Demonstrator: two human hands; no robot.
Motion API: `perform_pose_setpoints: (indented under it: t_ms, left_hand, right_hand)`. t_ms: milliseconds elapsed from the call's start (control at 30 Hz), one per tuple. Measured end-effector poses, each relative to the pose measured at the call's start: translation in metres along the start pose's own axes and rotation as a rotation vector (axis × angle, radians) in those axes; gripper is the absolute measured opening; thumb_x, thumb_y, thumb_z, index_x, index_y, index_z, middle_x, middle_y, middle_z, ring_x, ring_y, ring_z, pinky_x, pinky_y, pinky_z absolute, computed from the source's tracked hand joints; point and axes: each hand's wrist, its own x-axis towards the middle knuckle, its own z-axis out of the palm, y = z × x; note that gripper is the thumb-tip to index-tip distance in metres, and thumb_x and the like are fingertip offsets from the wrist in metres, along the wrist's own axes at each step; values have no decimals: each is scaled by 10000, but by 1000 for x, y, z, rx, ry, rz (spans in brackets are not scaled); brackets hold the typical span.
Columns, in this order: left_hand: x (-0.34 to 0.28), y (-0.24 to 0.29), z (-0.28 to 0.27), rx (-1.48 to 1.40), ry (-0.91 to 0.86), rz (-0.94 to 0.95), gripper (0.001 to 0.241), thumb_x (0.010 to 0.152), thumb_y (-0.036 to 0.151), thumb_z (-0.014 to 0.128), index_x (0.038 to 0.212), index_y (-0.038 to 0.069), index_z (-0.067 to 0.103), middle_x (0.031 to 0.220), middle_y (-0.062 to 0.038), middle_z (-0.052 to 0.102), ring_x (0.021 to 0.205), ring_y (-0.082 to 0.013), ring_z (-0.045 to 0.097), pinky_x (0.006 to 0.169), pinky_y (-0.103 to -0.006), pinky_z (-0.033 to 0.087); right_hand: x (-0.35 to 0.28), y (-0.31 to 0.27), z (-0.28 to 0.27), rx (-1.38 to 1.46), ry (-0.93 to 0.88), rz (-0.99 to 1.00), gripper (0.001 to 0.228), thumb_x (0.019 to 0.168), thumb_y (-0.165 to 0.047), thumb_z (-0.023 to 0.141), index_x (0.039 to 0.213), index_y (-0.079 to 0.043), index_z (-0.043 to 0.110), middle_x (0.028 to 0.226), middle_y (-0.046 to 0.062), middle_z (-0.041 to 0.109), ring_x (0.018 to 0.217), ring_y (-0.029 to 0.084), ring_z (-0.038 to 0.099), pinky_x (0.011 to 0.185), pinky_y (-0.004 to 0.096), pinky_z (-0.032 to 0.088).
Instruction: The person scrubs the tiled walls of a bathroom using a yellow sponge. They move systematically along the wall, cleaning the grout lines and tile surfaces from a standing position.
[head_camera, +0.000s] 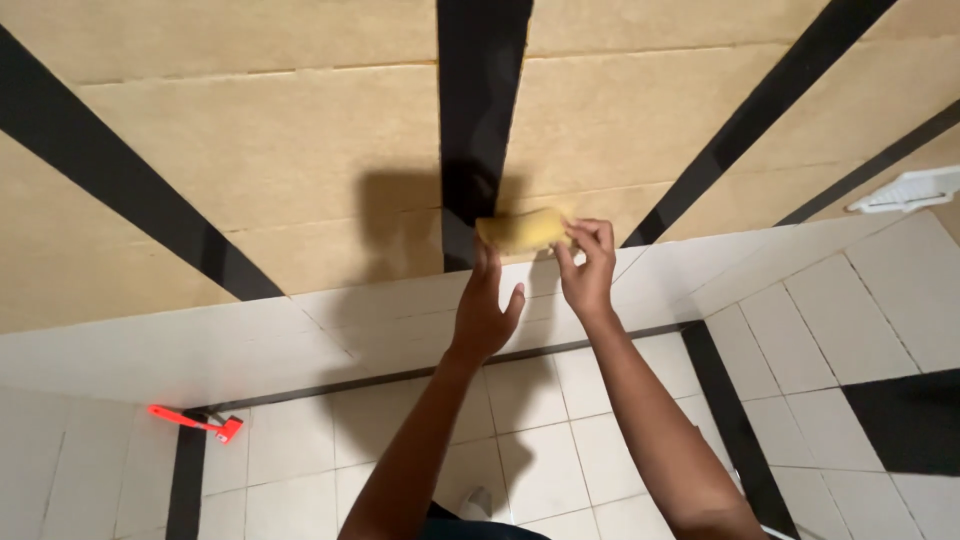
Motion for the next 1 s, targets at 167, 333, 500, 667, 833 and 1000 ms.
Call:
perform_pose_setpoints:
  t_ms: [167, 333, 500, 667, 833, 1000]
  left_hand:
    - [-25, -36, 17, 57, -84, -66, 804, 974, 235, 644, 1587, -61, 217, 1671, -326, 173, 1511, -463, 325, 1160, -455, 408]
    - [-45, -66, 32, 8, -222, -269, 802, 928, 244, 665, 1541, -77, 258, 1665, -316, 159, 1472, -423, 368, 1110, -419, 431]
    - [-46, -81, 35, -143, -242, -255, 848, 954, 206, 691, 1574, -89, 193, 1648, -344, 124, 1503, -425, 324, 1171, -404, 374]
    - [-25, -37, 4, -208, -186, -165, 850, 944, 164, 684, 1597, -51, 183, 1681, -314, 160, 1531, -412, 298, 1193, -400, 357]
    - [7, 20, -33, -287, -107, -12, 864, 952, 126, 670, 1631, -5, 153, 1707, -302, 123, 1576, -427, 232, 1226, -433, 340]
    - [35, 63, -60, -259, -69, 120, 859, 992, 129, 643, 1657, 23, 110, 1731, -286, 72, 1585, -456, 241, 1214, -459, 393]
  right_hand:
    - [-23, 12, 13, -4, -62, 90, 325, 812, 104, 776, 1120, 6, 737, 1170, 131, 574, 1042, 245, 633, 836, 325, 565]
    - [-43, 38, 27, -91, -164, 201, 372, 778, 112, 785, 1122, -22, 743, 1146, 116, 586, 874, 221, 639, 766, 328, 568]
    - [-44, 41, 27, -82, -142, 186, 389, 747, 135, 805, 1088, -14, 694, 1114, 116, 585, 861, 220, 609, 727, 318, 574]
    - [-24, 26, 13, -13, -85, 190, 396, 778, 151, 781, 1121, -31, 708, 1156, 96, 589, 899, 187, 639, 760, 289, 601]
    - [10, -12, -11, -44, -17, 171, 389, 798, 128, 799, 1145, -29, 719, 1154, 83, 600, 911, 173, 641, 749, 271, 594]
    - [31, -53, -21, 82, 111, 156, 382, 911, 85, 753, 1271, -21, 686, 1194, 75, 573, 978, 150, 634, 868, 270, 612]
